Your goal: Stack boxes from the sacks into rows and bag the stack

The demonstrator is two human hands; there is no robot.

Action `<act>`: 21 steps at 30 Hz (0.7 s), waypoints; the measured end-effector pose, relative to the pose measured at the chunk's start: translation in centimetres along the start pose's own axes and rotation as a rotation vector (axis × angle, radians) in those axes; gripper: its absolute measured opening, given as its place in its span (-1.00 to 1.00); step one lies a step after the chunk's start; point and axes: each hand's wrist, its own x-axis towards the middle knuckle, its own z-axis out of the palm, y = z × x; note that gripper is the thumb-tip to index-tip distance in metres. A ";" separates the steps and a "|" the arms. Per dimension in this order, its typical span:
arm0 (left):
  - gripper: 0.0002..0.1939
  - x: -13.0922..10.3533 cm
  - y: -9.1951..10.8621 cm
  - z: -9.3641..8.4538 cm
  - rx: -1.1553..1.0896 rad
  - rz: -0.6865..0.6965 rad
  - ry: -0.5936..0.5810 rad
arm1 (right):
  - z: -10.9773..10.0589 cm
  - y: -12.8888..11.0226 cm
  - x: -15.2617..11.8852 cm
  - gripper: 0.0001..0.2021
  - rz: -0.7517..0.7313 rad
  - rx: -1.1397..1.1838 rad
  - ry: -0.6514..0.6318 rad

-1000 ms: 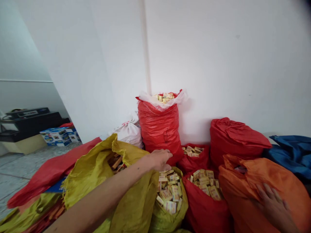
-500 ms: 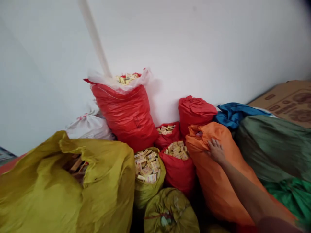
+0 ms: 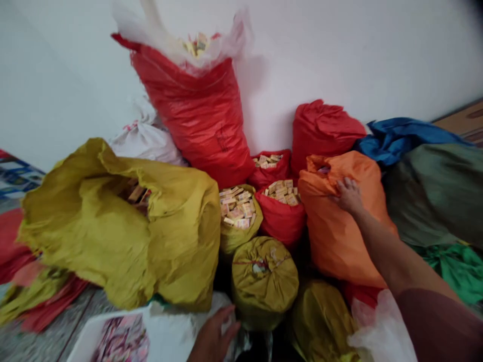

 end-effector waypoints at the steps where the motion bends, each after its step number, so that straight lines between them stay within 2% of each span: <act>1: -0.44 0.1 -0.5 -0.7 -0.018 0.001 0.076 | 0.0 0.1 -0.1 -0.25 0.001 -0.016 -0.006; 6: -0.38 0.1 -1.8 -5.3 -0.045 -0.167 0.590 | -0.4 1.0 -0.5 -0.23 -0.030 -0.092 -0.036; 8: -0.25 0.1 -2.2 -6.7 -0.048 -0.208 0.789 | -0.3 1.4 -0.4 -0.20 -0.054 -0.140 -0.075; 10: -0.10 0.1 -2.7 -7.6 -0.038 -0.210 0.900 | -0.1 1.6 -0.2 -0.15 -0.068 -0.153 -0.080; 13: 0.05 0.7 -3.1 -8.4 -0.038 -0.183 0.881 | 0.1 1.6 0.2 -0.04 -0.044 -0.103 -0.071; 17: 0.12 2.5 -2.9 -8.8 -0.085 -0.148 0.870 | -0.3 1.1 0.6 0.06 0.020 -0.011 -0.083; 21: 0.15 4.5 -2.4 -8.6 -0.165 -0.178 0.812 | -0.5 0.6 0.6 0.01 0.006 0.083 -0.022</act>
